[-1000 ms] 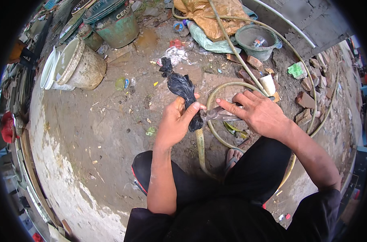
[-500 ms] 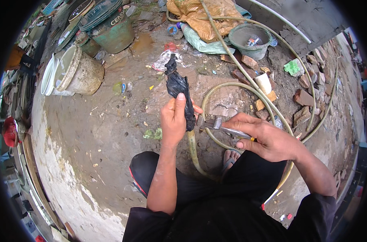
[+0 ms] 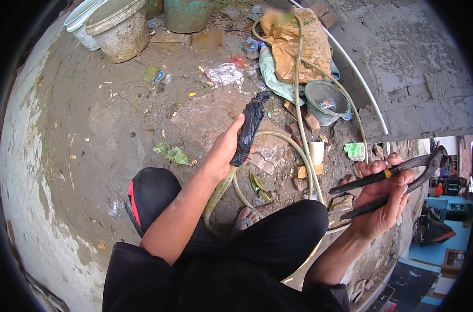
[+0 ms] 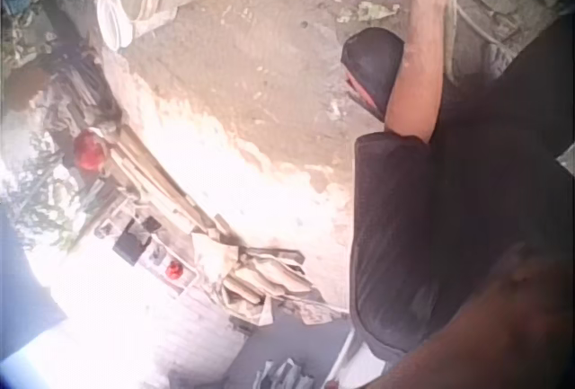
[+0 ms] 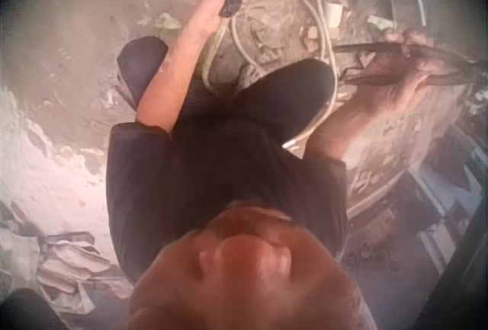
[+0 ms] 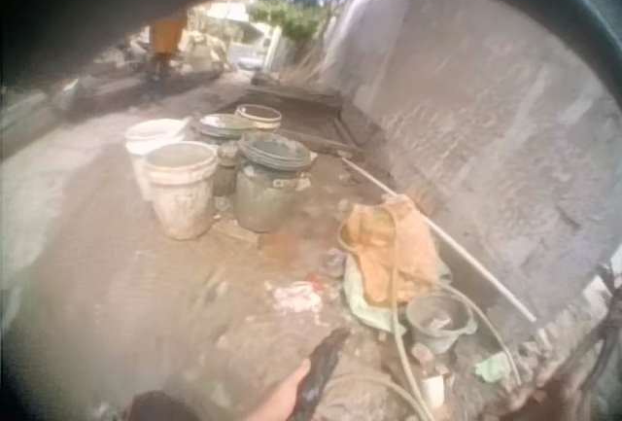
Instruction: The person uses pliers to cut a black plastic wrap from a hose end. They then remove the wrap and attach a white plastic connector to the hose, securing it by hand.
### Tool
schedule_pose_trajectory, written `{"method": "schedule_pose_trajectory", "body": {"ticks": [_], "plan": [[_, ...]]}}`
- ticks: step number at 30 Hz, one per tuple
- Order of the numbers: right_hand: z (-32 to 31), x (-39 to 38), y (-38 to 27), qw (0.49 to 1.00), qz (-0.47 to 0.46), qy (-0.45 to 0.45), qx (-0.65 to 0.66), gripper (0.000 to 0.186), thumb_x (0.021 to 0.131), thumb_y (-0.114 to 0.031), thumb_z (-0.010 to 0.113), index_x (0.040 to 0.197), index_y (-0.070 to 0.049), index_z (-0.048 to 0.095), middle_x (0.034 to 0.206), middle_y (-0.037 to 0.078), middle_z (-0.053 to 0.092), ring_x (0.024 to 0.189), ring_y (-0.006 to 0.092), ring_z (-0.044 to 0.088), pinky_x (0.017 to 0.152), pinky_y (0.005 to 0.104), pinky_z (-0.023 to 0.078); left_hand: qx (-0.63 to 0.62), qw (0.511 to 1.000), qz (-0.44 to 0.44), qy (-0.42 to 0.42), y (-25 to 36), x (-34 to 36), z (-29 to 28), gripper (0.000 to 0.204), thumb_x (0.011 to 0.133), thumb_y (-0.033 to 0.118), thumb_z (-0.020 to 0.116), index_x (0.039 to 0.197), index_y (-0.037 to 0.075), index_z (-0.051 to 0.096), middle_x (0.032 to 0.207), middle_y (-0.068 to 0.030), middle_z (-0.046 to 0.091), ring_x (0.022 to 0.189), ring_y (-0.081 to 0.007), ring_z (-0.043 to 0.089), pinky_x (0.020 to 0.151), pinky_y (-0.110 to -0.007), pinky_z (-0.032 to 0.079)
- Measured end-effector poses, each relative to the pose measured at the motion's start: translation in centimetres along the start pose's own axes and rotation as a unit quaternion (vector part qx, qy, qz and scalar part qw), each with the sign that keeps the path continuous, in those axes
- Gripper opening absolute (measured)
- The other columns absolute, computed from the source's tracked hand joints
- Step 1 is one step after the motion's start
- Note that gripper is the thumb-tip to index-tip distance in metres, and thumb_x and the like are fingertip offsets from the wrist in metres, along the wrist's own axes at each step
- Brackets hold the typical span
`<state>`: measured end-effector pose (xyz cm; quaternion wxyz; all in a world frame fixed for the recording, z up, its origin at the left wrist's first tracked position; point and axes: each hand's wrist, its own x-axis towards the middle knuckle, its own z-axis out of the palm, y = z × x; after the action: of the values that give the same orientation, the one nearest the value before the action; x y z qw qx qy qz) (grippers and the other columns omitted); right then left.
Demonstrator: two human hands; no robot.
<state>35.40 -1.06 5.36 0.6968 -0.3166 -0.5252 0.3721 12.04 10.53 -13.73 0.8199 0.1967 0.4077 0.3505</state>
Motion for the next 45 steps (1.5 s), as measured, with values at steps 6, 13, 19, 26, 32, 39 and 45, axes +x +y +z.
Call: {"method": "schedule_pose_trajectory", "body": {"ticks": [6, 13, 19, 26, 32, 39, 45], "plan": [[2.4, -1.6, 0.6, 0.881, 0.431, -0.172, -0.088, 0.015, 0.105, -0.012, 0.060, 0.110, 0.003, 0.059, 0.125, 0.032, 0.064, 0.103, 0.0396, 0.074, 0.090, 0.0483, 0.061, 0.099, 0.990, -0.064, -0.074, 0.3, -1.8, -0.8, 0.085, 0.101, 0.083, 0.027, 0.090, 0.008, 0.064, 0.064, -0.0059, 0.062, 0.047, -0.0158, 0.054, 0.048, -0.033, 0.046], [3.9, -0.2, 0.4, 0.633, 0.218, -0.414, -0.617, 0.016, 0.098, -0.004, 0.063, 0.112, 0.002, 0.060, 0.115, 0.020, 0.066, 0.095, 0.0427, 0.070, 0.083, 0.0499, 0.057, -0.017, 0.996, -0.085, 0.032, -0.3, -1.4, -1.0, 0.086, 0.103, 0.080, 0.024, 0.085, 0.004, 0.058, 0.057, -0.0057, 0.052, 0.041, -0.0180, 0.044, 0.042, -0.036, 0.039], [3.8, -2.0, 3.6, 0.442, 0.005, -0.482, -0.757, 0.024, 0.089, -0.007, 0.061, 0.112, -0.001, 0.065, 0.128, 0.015, 0.061, 0.115, 0.0317, 0.063, 0.093, 0.0452, 0.054, -0.016, 0.999, -0.011, 0.048, -2.5, -1.1, 1.4, 0.071, 0.111, 0.064, 0.031, 0.088, 0.004, 0.059, 0.059, -0.0086, 0.055, 0.047, -0.0194, 0.051, 0.045, -0.038, 0.043], [3.0, -2.9, 4.8, 0.378, -0.001, -0.464, -0.801, 0.032, 0.091, -0.008, 0.060, 0.121, 0.000, 0.066, 0.133, 0.016, 0.059, 0.116, 0.0314, 0.061, 0.099, 0.0434, 0.050, 0.017, 0.998, -0.009, 0.056, -3.9, -0.7, 2.1, 0.068, 0.112, 0.062, 0.035, 0.092, 0.003, 0.061, 0.064, -0.0080, 0.058, 0.050, -0.0181, 0.055, 0.047, -0.035, 0.047], [3.0, -2.2, 5.7, 0.386, 0.018, -0.463, -0.797, 0.008, 0.097, -0.011, 0.058, 0.098, -0.004, 0.056, 0.101, 0.011, 0.060, 0.100, 0.0307, 0.068, 0.080, 0.0419, 0.058, 0.055, 0.996, 0.038, 0.058, -4.7, -1.6, 2.6, 0.063, 0.113, 0.059, 0.036, 0.100, 0.003, 0.062, 0.069, -0.0066, 0.061, 0.058, -0.0159, 0.059, 0.052, -0.033, 0.049], [1.1, -0.6, 5.6, 0.498, 0.181, -0.430, -0.731, 0.032, 0.100, -0.025, 0.067, 0.114, 0.000, 0.054, 0.094, 0.022, 0.069, 0.089, 0.0426, 0.071, 0.075, 0.0516, 0.057, 0.062, 0.993, -0.065, -0.081, -2.0, -3.4, 2.1, 0.057, 0.111, 0.058, 0.045, 0.109, 0.004, 0.061, 0.078, -0.0074, 0.066, 0.065, -0.0157, 0.060, 0.058, -0.033, 0.050], [-2.0, 0.8, 3.8, 0.567, 0.286, -0.483, -0.602, 0.028, 0.101, -0.027, 0.069, 0.107, -0.001, 0.065, 0.087, 0.027, 0.071, 0.087, 0.0498, 0.070, 0.078, 0.0569, 0.055, 0.095, 0.931, -0.042, -0.351, -4.1, -2.9, -0.3, 0.036, 0.110, 0.039, 0.061, 0.122, 0.006, 0.056, 0.078, 0.0008, 0.052, 0.071, -0.0103, 0.052, 0.062, -0.030, 0.046]]}}
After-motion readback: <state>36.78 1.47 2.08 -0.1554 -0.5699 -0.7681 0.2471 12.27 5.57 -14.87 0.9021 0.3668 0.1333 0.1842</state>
